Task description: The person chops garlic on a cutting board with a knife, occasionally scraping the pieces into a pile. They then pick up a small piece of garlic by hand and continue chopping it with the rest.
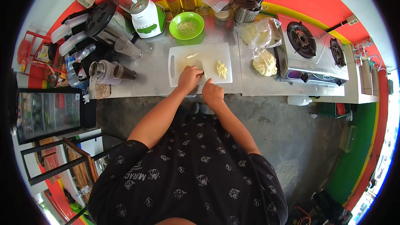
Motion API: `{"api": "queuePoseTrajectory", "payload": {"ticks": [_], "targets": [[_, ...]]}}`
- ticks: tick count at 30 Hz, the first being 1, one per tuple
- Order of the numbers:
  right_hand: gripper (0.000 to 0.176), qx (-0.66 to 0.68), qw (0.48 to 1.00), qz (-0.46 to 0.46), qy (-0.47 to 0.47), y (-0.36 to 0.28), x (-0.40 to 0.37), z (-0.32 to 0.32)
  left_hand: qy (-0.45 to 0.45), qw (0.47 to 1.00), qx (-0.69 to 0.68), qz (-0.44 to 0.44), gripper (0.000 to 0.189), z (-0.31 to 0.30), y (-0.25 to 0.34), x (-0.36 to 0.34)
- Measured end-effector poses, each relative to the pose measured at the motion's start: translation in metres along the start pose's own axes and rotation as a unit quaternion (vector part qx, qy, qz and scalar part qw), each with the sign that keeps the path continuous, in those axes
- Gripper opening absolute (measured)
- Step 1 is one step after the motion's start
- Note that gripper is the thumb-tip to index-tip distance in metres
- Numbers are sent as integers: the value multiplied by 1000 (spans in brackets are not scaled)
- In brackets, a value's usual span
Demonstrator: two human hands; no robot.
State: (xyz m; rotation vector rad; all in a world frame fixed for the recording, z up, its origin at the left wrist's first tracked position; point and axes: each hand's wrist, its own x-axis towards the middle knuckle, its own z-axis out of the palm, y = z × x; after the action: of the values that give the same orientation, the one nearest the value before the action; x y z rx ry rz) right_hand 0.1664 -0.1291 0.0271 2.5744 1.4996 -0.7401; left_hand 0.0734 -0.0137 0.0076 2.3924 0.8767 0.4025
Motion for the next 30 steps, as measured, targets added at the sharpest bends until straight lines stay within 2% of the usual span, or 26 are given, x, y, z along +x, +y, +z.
{"api": "queuePoseTrajectory", "payload": {"ticks": [7, 10, 13, 15, 18, 25, 30], "targets": [[27, -25, 1000, -17, 3, -1, -6, 10, 18, 998, -42, -40, 18, 5, -4, -4], [27, -19, 999, -10, 24, -4, -2, 3, 30, 995, -85, -36, 17, 10, -12, -5], [27, 3, 1000, -12, -2, -4, -7, -3, 16, 996, -85, -37, 16, 13, -17, 0], [26, 2, 1000, -17, -13, -2, -12, 0, 56, 994, -93, -25, 14, 15, -16, -4], [26, 15, 1000, -8, -9, -1, -5, 2, 58, 991, -110, -43, 13, 17, -15, -5], [27, -3, 1000, -30, -6, -4, -11, 0, 93, 991, -91, -17, 10, 15, -9, -16], [30, 34, 999, -17, -12, -5, -2, -2, 81, 992, -98, -21, 13, 11, -7, -25]]}}
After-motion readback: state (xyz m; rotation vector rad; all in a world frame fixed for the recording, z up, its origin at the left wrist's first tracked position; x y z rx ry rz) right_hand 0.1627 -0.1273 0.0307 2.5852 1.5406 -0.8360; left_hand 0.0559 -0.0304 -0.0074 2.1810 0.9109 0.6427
